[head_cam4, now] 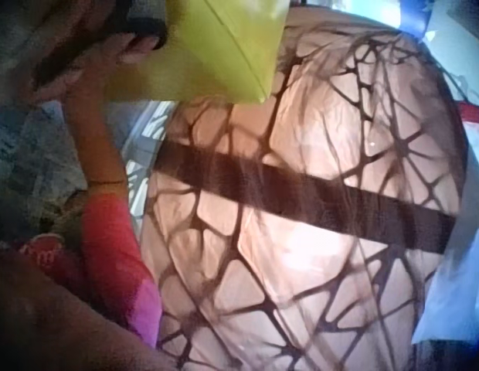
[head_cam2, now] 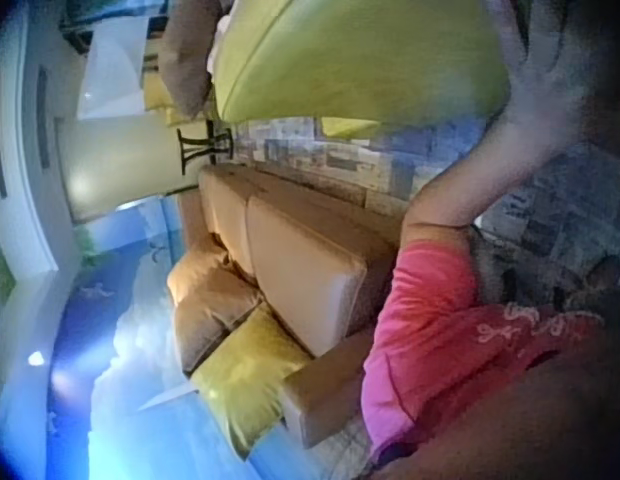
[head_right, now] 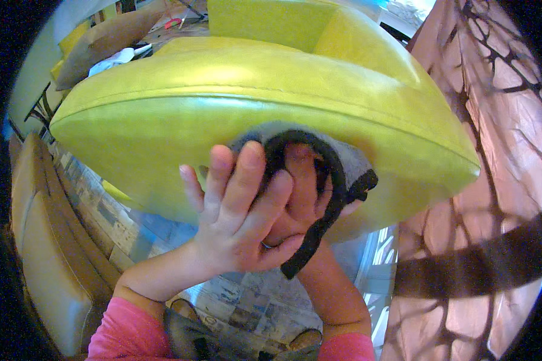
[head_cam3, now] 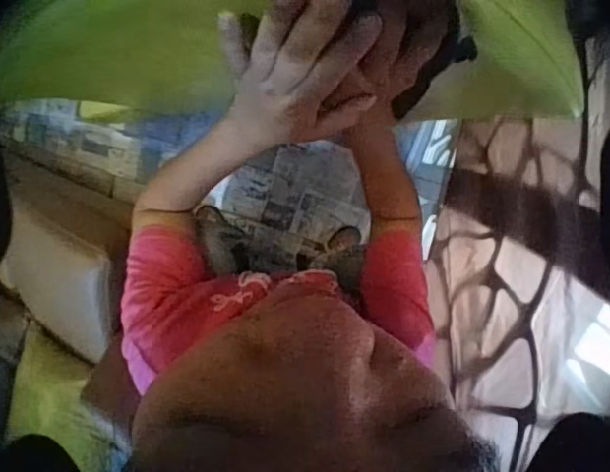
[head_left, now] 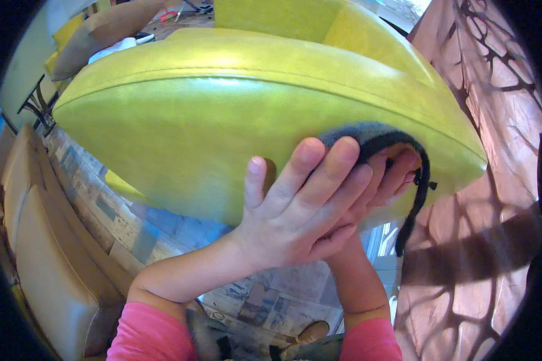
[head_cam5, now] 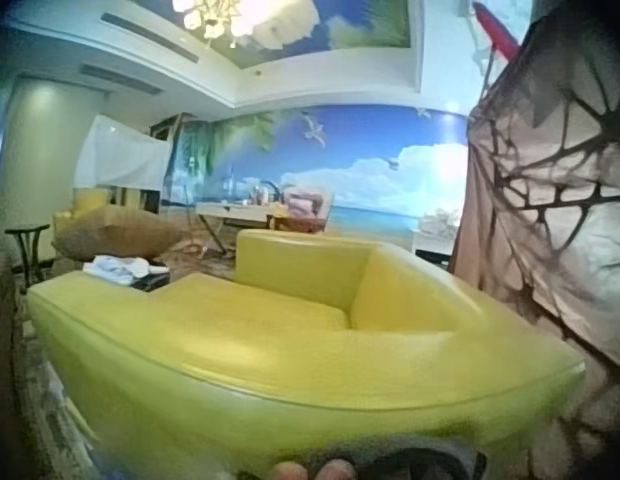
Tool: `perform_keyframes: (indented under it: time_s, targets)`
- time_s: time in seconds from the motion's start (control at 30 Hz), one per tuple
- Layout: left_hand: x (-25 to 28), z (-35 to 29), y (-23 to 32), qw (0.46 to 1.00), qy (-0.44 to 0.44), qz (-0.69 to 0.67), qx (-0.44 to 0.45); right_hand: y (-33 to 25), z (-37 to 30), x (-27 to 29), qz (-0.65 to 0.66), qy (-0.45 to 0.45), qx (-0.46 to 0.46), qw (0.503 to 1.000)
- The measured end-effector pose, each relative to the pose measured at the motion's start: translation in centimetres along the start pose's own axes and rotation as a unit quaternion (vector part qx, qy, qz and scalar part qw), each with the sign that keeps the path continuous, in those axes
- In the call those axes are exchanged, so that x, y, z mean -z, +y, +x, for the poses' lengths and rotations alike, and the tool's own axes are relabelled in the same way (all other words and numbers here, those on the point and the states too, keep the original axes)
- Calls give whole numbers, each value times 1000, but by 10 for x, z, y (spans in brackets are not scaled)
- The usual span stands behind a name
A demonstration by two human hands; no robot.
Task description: The person wipes a yellow armchair and a beige sofa using a blue and yellow sponge. They clean the seat, backrest, and armrests of the armchair, then move to the sofa to wipe the cushions and backrest.
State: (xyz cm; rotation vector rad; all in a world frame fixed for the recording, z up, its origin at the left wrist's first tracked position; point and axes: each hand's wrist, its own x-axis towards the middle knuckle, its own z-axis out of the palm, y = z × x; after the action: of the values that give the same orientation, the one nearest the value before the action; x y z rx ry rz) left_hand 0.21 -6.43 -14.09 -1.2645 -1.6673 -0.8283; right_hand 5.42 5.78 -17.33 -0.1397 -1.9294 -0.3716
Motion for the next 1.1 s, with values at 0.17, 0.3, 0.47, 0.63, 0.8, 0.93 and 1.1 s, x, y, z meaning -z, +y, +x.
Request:
perform_keyframes:
  time_s: [0.17,0.3,0.47,0.63,0.8,0.93,1.1]
  targets:
    - [5,-36,-40,998,61,12,-17,-67,-53,-44,36,-95,43,994]
    - [-9,-83,-50,997,76,-20,-7,-65,-115,-60,-33,-167,83,982]
    - [2,-72,-41,998,34,-53,20,-57,-75,-24,115,-176,-49,976]
    - [47,-28,-72,995,38,-45,75,-97,68,-5,16,5,-42,999]
    - [34,-160,-119,978,-146,-41,144,-120,31,-25,41,19,35,998]
    - [15,-165,-97,978,-112,-103,139,-109,-46,-36,12,-77,127,989]
    - [47,-119,-102,982,-138,-45,122,-129,-17,-19,89,-145,57,984]
